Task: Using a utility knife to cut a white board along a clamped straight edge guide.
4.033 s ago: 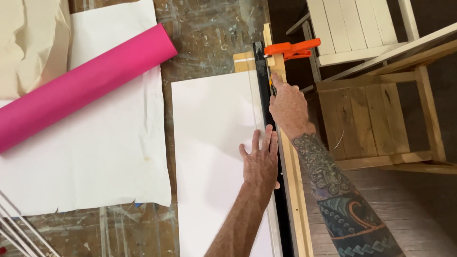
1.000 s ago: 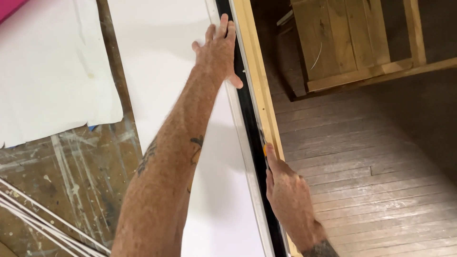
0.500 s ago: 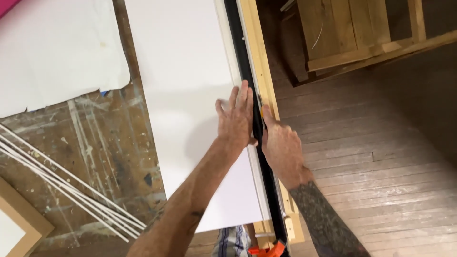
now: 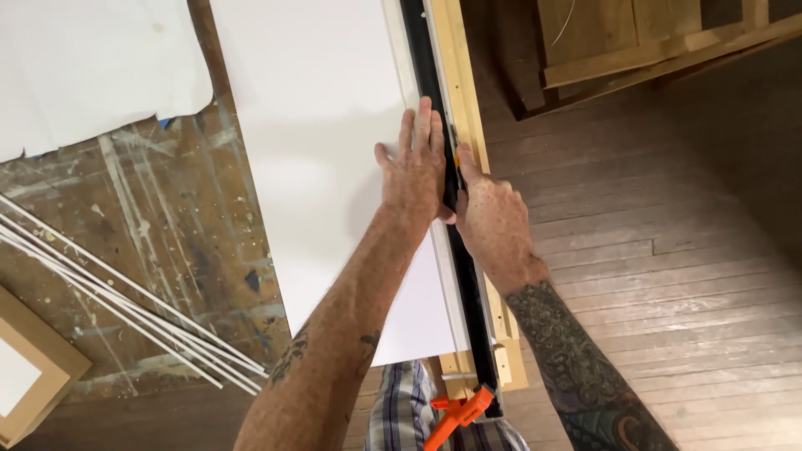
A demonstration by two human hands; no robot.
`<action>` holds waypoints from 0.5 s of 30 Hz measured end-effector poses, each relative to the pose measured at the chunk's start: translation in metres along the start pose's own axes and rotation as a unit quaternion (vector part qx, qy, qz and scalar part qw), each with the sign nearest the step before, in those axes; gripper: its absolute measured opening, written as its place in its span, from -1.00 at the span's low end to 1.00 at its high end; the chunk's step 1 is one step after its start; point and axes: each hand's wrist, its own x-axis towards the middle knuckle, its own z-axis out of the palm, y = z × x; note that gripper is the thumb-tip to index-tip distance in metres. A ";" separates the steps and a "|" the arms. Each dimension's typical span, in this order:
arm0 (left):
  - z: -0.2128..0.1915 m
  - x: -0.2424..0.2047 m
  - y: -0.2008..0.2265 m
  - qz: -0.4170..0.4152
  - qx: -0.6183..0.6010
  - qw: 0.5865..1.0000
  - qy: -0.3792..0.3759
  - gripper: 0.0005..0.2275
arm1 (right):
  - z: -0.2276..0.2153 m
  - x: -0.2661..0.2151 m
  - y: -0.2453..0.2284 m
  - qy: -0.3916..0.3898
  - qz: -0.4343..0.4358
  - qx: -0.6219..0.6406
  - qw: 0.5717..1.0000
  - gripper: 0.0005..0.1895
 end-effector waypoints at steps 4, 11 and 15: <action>-0.001 0.003 -0.001 -0.001 -0.012 1.000 -0.007 0.35 | 0.002 -0.001 0.001 -0.013 0.014 0.004 1.000 -0.31; 0.008 0.004 -0.002 0.006 -0.022 0.999 0.029 0.39 | 0.000 -0.033 0.001 -0.022 0.020 0.009 1.000 -0.32; 0.017 0.013 -0.002 -0.015 0.051 0.998 0.028 0.53 | 0.004 -0.053 0.010 -0.003 -0.012 0.051 0.999 -0.34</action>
